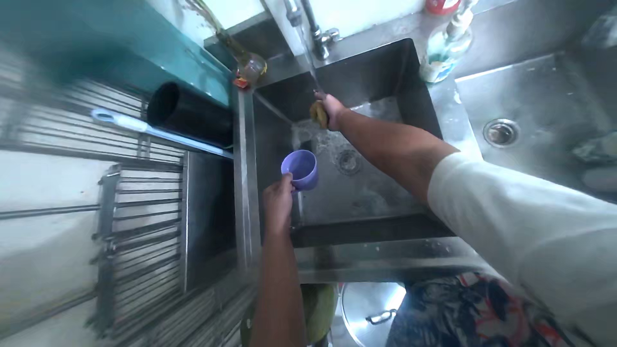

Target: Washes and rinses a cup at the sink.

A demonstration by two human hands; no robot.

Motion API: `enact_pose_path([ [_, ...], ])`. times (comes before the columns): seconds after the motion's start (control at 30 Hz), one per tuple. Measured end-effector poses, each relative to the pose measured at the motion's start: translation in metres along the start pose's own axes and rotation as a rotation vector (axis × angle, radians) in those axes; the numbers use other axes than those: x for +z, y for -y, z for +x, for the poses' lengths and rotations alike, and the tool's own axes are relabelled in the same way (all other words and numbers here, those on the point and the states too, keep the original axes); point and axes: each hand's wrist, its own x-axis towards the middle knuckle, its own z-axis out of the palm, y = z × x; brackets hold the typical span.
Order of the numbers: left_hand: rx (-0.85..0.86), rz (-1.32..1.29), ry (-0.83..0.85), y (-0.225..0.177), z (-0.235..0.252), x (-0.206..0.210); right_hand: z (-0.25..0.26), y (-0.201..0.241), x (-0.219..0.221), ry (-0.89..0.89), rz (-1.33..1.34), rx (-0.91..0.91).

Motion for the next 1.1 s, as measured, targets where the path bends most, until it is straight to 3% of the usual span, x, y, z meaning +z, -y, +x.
enact_pose_path([
  [0.1, 0.037, 0.039, -0.054, -0.006, 0.005, 0.011, 0.005, -0.004, -0.01, -0.003, 0.068, -0.066],
  [0.23, 0.159, 0.099, -0.104, -0.025, 0.024, 0.031, 0.007, -0.002, -0.02, 0.062, 0.299, 0.016],
  [0.37, 0.218, 0.178, -0.07, -0.064, 0.045, 0.046, 0.006, -0.01, -0.036, 0.055, 0.164, 0.017],
  [0.47, 0.19, 0.094, -0.068, -0.077, 0.052, 0.051, 0.0, -0.017, -0.033, -0.079, -0.214, -0.107],
  [0.57, 0.162, -0.028, -0.079, -0.072, 0.048, 0.05, -0.003, -0.016, -0.031, -0.057, -0.788, -0.226],
  [0.7, 0.131, 0.037, -0.087, -0.067, 0.045, 0.046, 0.003, -0.025, -0.032, -0.024, -1.133, -0.333],
  [0.73, 0.141, 0.071, -0.075, -0.068, 0.046, 0.046, 0.002, -0.027, -0.035, -0.008, -1.119, -0.311],
  [0.8, 0.154, 0.111, -0.05, -0.075, 0.05, 0.05, 0.005, -0.036, -0.045, -0.034, -0.664, -0.155],
  [0.87, 0.168, 0.132, -0.022, -0.083, 0.056, 0.059, 0.019, -0.047, -0.061, -0.067, -0.375, 0.002],
  [1.0, 0.116, 0.184, 0.064, -0.104, 0.08, 0.09, -0.014, -0.044, -0.092, -0.229, -0.345, 0.128],
  [1.1, -0.087, -0.03, 0.152, -0.11, 0.102, 0.116, -0.049, -0.031, -0.105, -0.326, -0.215, 0.164],
])
